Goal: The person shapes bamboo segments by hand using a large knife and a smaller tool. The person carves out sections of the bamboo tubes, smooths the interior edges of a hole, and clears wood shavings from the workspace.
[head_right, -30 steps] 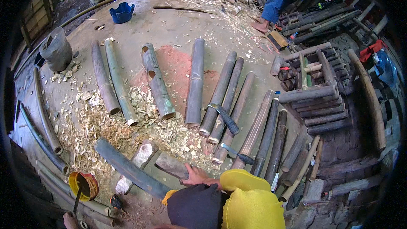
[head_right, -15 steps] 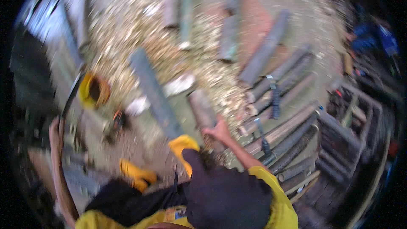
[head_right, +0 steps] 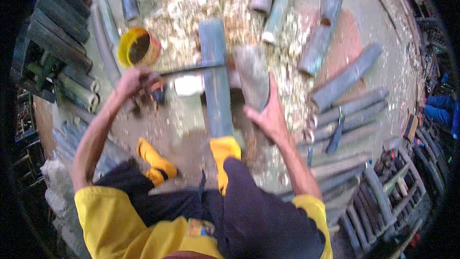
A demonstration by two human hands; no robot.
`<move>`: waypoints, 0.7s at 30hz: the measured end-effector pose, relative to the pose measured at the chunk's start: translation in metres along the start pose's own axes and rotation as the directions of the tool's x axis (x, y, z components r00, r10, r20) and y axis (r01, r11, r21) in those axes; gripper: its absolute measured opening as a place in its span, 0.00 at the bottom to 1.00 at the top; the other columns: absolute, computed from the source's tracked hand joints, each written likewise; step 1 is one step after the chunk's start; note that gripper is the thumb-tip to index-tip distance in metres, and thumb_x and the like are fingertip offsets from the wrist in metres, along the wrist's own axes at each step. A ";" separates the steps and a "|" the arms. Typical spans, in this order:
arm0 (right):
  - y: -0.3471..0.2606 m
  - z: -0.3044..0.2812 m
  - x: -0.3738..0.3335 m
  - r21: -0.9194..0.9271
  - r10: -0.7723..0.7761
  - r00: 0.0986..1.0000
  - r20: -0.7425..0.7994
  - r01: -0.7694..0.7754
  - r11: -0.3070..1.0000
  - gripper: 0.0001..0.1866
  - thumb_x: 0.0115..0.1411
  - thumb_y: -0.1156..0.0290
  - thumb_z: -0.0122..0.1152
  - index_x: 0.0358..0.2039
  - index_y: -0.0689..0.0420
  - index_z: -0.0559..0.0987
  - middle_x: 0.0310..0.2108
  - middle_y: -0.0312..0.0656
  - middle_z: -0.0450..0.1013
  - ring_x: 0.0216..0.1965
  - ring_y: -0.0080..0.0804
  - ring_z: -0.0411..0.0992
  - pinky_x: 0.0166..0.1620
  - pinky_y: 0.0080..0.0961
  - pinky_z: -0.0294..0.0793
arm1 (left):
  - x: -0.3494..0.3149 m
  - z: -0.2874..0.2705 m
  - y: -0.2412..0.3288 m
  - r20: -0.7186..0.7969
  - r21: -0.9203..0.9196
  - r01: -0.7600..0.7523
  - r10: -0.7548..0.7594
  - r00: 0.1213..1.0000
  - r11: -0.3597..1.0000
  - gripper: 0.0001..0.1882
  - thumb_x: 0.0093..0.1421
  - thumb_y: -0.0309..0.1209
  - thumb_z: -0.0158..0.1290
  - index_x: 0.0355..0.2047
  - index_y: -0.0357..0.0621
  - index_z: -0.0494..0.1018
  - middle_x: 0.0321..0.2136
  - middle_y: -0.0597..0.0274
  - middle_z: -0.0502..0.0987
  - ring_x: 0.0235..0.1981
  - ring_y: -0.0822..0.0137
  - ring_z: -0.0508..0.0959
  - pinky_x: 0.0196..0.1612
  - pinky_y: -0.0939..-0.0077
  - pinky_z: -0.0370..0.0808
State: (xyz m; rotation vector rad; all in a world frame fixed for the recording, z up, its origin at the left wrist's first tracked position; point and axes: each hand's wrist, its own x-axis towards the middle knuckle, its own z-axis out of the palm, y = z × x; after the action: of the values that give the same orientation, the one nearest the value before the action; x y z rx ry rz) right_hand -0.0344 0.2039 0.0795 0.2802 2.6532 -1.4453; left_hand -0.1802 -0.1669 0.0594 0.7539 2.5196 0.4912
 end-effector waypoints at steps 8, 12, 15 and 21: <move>-0.002 0.009 0.011 0.063 0.055 0.994 0.091 -0.061 0.996 0.56 0.40 0.67 0.67 0.64 0.53 0.41 0.57 0.58 0.57 0.56 0.52 0.61 0.58 0.38 0.59 | 0.005 -0.018 -0.002 -0.008 0.068 -0.050 0.051 0.999 0.996 0.14 0.57 0.40 0.50 0.29 0.41 0.75 0.28 0.51 0.75 0.30 0.51 0.75 0.33 0.62 0.72; 0.001 0.011 0.020 0.020 0.036 0.995 0.094 -0.038 0.999 0.55 0.40 0.68 0.67 0.64 0.53 0.42 0.57 0.58 0.57 0.53 0.52 0.65 0.55 0.36 0.64 | 0.014 -0.009 -0.015 -0.046 0.090 -0.044 0.048 0.998 0.995 0.14 0.56 0.38 0.51 0.23 0.40 0.71 0.21 0.50 0.70 0.26 0.49 0.72 0.28 0.62 0.69; 0.000 0.013 0.023 0.042 0.054 0.993 0.109 -0.059 0.997 0.55 0.40 0.69 0.67 0.64 0.53 0.42 0.55 0.59 0.60 0.50 0.51 0.67 0.52 0.36 0.67 | 0.022 -0.013 -0.012 -0.059 0.051 -0.081 0.084 0.995 0.995 0.16 0.58 0.39 0.49 0.23 0.38 0.69 0.22 0.51 0.67 0.25 0.49 0.71 0.27 0.61 0.66; 0.001 0.014 0.020 0.002 0.036 0.992 0.121 -0.036 0.999 0.55 0.40 0.70 0.67 0.64 0.53 0.41 0.52 0.61 0.63 0.50 0.53 0.67 0.53 0.37 0.67 | 0.019 -0.012 -0.014 -0.028 0.109 -0.121 0.124 0.992 0.987 0.16 0.59 0.40 0.47 0.24 0.38 0.68 0.21 0.51 0.66 0.26 0.48 0.70 0.28 0.59 0.66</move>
State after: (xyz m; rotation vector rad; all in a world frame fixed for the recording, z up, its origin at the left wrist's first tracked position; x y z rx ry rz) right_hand -0.0538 0.1945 0.0678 0.2318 2.5366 -1.4100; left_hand -0.2065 -0.1688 0.0569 0.9530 2.5590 0.4164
